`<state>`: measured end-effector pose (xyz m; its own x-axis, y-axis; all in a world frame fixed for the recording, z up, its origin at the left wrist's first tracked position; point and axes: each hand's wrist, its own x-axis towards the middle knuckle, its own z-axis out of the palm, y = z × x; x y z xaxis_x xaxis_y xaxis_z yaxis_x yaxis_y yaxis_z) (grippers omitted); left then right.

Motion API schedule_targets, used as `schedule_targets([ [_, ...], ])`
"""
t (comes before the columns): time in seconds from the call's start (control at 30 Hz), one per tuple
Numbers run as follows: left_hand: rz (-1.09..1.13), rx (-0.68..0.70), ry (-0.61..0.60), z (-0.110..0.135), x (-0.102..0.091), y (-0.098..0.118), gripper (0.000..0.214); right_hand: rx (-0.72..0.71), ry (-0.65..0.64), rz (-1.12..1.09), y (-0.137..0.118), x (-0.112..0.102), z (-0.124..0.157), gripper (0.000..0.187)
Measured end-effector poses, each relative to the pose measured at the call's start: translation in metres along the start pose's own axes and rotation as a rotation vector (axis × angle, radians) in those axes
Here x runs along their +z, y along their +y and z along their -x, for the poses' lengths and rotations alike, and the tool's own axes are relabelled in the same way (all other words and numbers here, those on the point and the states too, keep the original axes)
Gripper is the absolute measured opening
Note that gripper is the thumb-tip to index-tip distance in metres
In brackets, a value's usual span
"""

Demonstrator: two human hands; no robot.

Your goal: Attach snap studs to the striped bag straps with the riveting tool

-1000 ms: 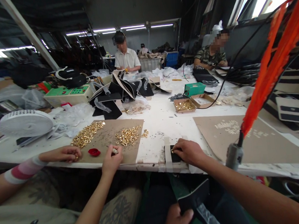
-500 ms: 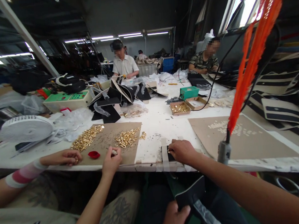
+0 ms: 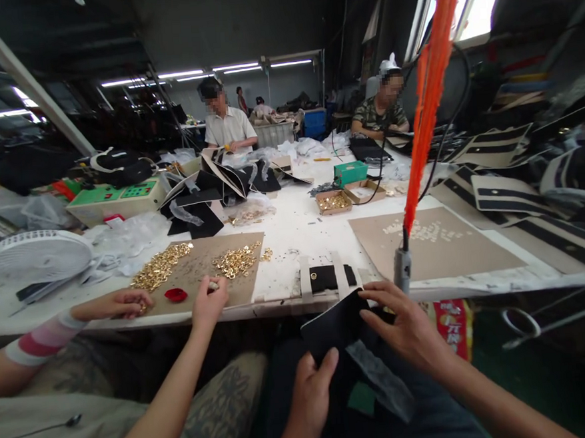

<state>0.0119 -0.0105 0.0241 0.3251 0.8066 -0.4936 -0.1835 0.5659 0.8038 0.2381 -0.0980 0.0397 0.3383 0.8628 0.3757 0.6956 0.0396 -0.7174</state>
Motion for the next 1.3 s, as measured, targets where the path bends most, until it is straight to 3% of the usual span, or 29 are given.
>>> schedule_targets([
  [0.07, -0.034, 0.059, -0.106, 0.017, 0.019, -0.026, 0.041, -0.008, 0.095, 0.037, -0.009, -0.007, 0.014, 0.034],
  [0.13, -0.026, 0.138, -0.16, 0.024, 0.029, -0.034, 0.037, -0.02, 0.082, 0.041, -0.019, -0.011, 0.024, 0.036],
  [0.23, 0.052, 0.187, -0.141, 0.027, 0.036, -0.027, 0.043, -0.013, -0.05, 0.024, -0.031, -0.014, 0.033, 0.038],
  [0.33, 0.078, 0.174, -0.123, 0.037, 0.043, -0.019, 0.05, -0.009, -0.085, 0.017, -0.035, -0.009, 0.041, 0.048],
  [0.47, -0.034, 0.246, -0.094, 0.059, 0.053, -0.019, 0.053, -0.116, -0.107, -0.016, -0.028, -0.001, 0.051, 0.088],
  [0.53, -0.102, 0.34, -0.157, 0.07, 0.06, -0.021, 0.058, -0.147, -0.113, -0.029, -0.025, -0.003, 0.052, 0.102],
  [0.6, -0.18, 0.474, -0.285, 0.077, 0.067, -0.022, 0.066, -0.119, -0.124, -0.04, -0.028, -0.014, 0.047, 0.096],
  [0.7, -0.281, 0.617, -0.457, 0.083, 0.077, -0.025, 0.079, -0.053, -0.208, -0.039, -0.043, -0.038, 0.032, 0.063],
  [0.87, -0.448, 0.815, -0.493, 0.088, 0.081, -0.022, 0.08, -0.024, -0.271, -0.112, -0.06, -0.067, 0.008, 0.038],
  [0.97, -0.543, 0.882, -0.393, 0.09, 0.074, -0.009, 0.064, 0.16, -0.324, -0.329, -0.056, -0.07, -0.002, 0.031],
  [1.07, -0.536, 0.9, -0.158, 0.08, 0.062, 0.0, 0.045, 0.508, -0.317, -0.632, -0.05, -0.065, -0.01, 0.04],
  [1.17, -0.381, 0.83, 0.039, 0.051, 0.046, 0.004, 0.059, 0.772, -0.302, -0.91, -0.047, -0.053, -0.016, 0.046],
  [1.23, -0.237, 0.704, 0.028, 0.022, 0.029, 0.014, 0.069, 0.84, -0.328, -0.998, -0.046, -0.041, -0.02, 0.045],
  [1.3, -0.143, 0.557, -0.053, -0.011, 0.003, 0.037, 0.063, 0.863, -0.37, -1.031, -0.042, -0.028, -0.021, 0.043],
])
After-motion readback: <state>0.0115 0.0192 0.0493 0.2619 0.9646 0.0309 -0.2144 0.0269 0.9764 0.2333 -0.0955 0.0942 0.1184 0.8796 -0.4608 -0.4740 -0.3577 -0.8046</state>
